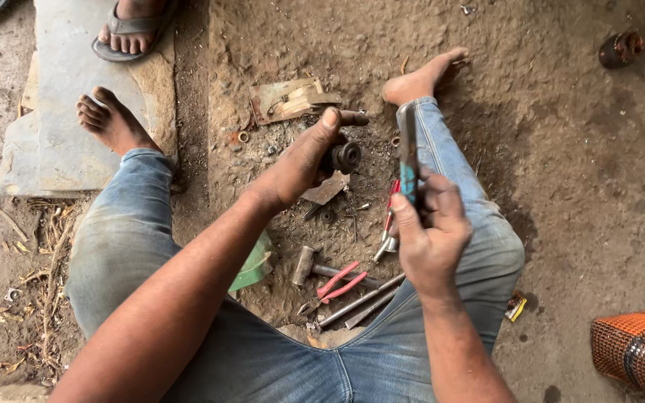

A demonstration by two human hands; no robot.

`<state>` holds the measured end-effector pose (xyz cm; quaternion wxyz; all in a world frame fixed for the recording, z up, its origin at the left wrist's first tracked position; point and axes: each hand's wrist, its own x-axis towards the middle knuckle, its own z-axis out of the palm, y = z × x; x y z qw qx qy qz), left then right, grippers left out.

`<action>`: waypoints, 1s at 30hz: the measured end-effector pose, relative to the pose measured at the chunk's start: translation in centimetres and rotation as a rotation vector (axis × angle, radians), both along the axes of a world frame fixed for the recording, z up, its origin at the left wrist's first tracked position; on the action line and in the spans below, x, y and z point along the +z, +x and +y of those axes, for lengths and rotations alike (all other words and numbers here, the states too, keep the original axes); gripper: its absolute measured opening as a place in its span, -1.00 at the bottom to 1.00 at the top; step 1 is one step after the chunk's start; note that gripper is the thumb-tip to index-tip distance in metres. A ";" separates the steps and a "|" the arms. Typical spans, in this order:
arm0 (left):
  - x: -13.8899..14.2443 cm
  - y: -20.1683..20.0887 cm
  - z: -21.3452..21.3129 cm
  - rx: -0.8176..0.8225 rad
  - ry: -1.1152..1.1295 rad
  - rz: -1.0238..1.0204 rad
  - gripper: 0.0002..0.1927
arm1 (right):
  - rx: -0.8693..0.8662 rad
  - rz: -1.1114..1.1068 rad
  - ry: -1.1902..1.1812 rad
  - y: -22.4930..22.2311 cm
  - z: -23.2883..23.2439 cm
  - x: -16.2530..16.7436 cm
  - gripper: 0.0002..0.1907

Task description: The person sits on the ground and uses a hammer, pliers, and a screwdriver to disassemble and reassemble a cylindrical mechanical part. They remove internal components, inspect them, and then reinsert them into the housing.

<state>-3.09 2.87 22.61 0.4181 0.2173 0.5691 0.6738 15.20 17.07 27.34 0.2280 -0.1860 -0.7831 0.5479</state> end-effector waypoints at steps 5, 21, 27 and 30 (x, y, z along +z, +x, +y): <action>0.3 -0.4 0.3 -0.038 0.011 -0.088 -0.11 | 0.015 0.057 0.150 -0.5 -0.8 0.5 -0.63; -1.6 3.5 3.3 -0.092 0.176 0.145 -0.22 | 0.157 -0.057 -0.040 -2.0 1.4 -4.7 -0.57; -0.5 4.3 4.4 -0.066 -0.378 0.593 -0.36 | 0.038 -0.032 0.004 -1.3 0.7 -5.4 -0.74; 0.0 3.9 4.7 0.010 -0.163 0.590 -0.38 | 0.040 -0.013 -0.556 -1.2 0.7 -4.9 -0.81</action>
